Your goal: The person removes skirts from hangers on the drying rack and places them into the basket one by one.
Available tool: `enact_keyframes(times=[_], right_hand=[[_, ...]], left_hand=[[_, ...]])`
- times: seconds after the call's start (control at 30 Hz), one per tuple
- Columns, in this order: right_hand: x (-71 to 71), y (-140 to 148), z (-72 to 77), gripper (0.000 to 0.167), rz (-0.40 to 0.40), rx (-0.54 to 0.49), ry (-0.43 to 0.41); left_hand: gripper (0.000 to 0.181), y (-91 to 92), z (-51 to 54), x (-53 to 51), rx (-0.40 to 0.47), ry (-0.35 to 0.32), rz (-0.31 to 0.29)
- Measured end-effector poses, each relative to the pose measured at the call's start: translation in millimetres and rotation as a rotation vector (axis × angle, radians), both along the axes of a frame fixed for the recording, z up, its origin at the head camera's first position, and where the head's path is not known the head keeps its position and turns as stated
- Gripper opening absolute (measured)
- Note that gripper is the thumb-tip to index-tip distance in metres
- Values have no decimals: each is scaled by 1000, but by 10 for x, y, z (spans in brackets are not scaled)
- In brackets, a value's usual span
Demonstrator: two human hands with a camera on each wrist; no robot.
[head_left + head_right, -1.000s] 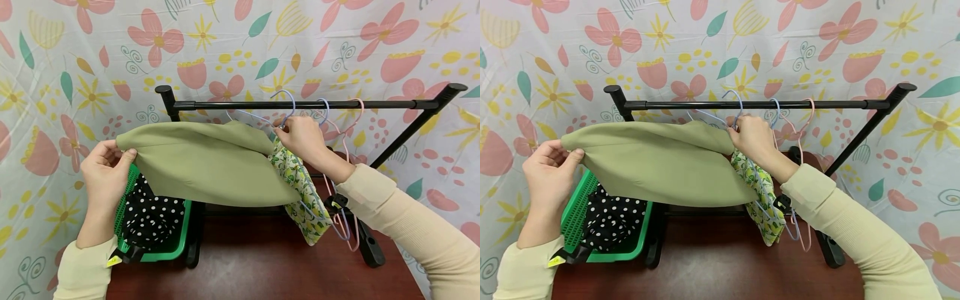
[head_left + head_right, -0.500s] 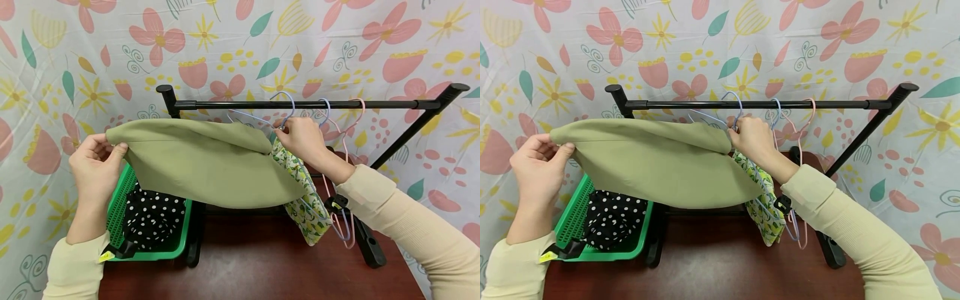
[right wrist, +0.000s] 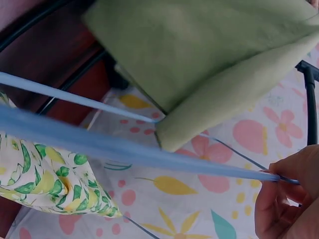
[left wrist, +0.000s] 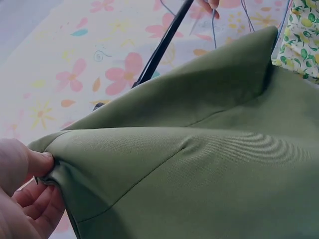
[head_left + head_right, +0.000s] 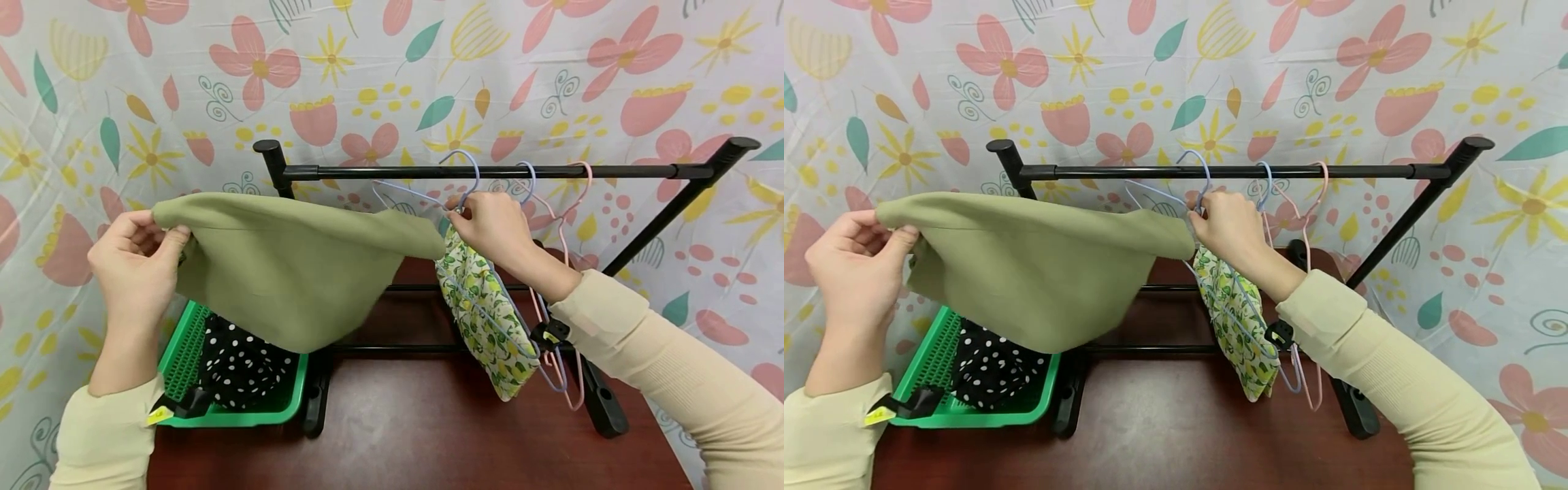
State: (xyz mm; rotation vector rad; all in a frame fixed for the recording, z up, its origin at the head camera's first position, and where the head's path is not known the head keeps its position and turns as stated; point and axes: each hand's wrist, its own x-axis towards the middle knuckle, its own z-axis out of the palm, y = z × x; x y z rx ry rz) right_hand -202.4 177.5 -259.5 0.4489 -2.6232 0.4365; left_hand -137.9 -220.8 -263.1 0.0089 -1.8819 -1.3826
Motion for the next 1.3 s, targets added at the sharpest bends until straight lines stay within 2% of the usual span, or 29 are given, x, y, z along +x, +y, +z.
enact_keyframes(times=[0.1,0.27,0.5,0.6,0.83,0.97,1.0,1.03,1.13,1.2,1.23,1.3], right_hand=[[3,9,4,42,-10,9,13],[-3,19,32,42,-14,14,26],[-13,41,51,40,-34,16,44],[-11,51,49,42,-41,20,44],[-10,60,42,38,-45,14,46],[-10,68,45,36,-49,15,42],[-9,70,47,36,-48,16,42],[-7,73,48,37,-47,16,42],[-4,79,54,37,-41,14,47],[-3,81,57,40,-40,15,49],[-3,82,58,40,-39,14,50],[-3,85,60,40,-37,12,49]], left_hand=[[15,-49,10,14,59,-1,2],[16,-155,10,44,213,19,-10],[17,-358,13,81,231,-58,120],[16,-479,0,100,306,-76,138],[18,-721,-83,121,538,-52,101],[22,-842,-104,126,609,-125,150],[25,-914,-134,102,627,-144,164],[28,-1035,-212,63,623,-148,158],[40,-1453,-499,-96,607,-146,137],[48,-1719,-707,-203,576,-123,111],[49,-1798,-766,-232,566,-113,104],[48,-1831,-769,-247,577,-114,121]])
